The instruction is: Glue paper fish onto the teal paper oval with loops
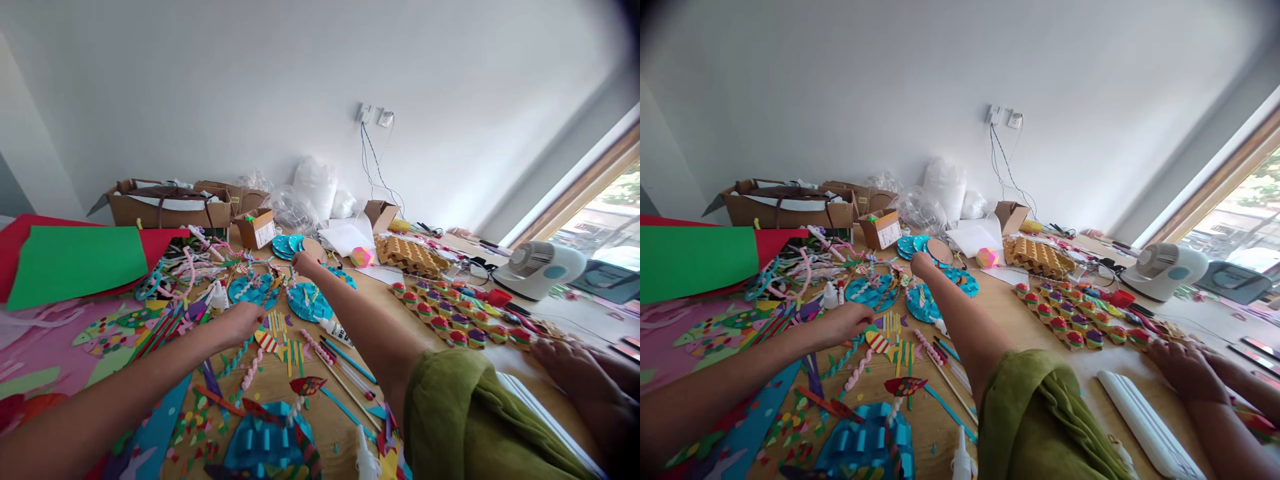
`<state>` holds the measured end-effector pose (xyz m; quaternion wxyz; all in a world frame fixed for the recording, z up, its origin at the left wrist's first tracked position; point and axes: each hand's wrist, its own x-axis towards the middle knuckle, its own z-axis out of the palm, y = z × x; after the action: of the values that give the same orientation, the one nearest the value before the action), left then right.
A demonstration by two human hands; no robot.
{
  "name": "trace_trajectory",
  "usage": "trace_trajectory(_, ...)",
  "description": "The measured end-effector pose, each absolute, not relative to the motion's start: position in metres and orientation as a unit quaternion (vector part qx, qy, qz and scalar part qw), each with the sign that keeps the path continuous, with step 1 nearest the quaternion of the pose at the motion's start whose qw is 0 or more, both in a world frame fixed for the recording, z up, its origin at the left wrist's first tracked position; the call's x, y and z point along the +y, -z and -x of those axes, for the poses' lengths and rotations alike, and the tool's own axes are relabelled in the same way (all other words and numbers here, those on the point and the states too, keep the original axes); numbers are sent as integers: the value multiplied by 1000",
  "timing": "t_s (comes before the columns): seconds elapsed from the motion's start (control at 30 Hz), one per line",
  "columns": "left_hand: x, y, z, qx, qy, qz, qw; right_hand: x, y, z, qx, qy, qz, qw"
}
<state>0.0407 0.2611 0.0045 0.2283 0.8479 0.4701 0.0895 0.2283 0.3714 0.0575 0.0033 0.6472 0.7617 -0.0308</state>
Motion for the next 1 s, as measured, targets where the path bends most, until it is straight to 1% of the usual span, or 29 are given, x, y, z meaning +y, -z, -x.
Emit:
trace_trajectory(0.13, 229, -8, -25, 486, -54, -846, 212, 350, -81, -227, 761, 25, -647, -45)
trace_trajectory(0.33, 197, 0, -31, 505, -36, -838, 206, 288, -106, -220, 782, 39, -612, -113)
trace_trajectory(0.5, 193, 15, -44, 542, -23, -818, 193, 236, -107, -231, 799, 73, -580, -142)
trace_trajectory(0.67, 195, 19, -51, 579, -29, -792, 190, 210, -96, -257, 787, 121, -579, -175)
trace_trajectory(0.8, 198, 0, -45, 600, -83, -776, 179, 199, -90, -277, 766, 131, -591, -218)
trace_trajectory(0.9, 199, -33, -36, 604, -158, -762, 174, 186, -95, -283, 751, 122, -597, -256)
trace_trajectory(1.0, 188, -71, -29, 582, -230, -754, 199, 158, -106, -279, 748, 135, -569, -313)
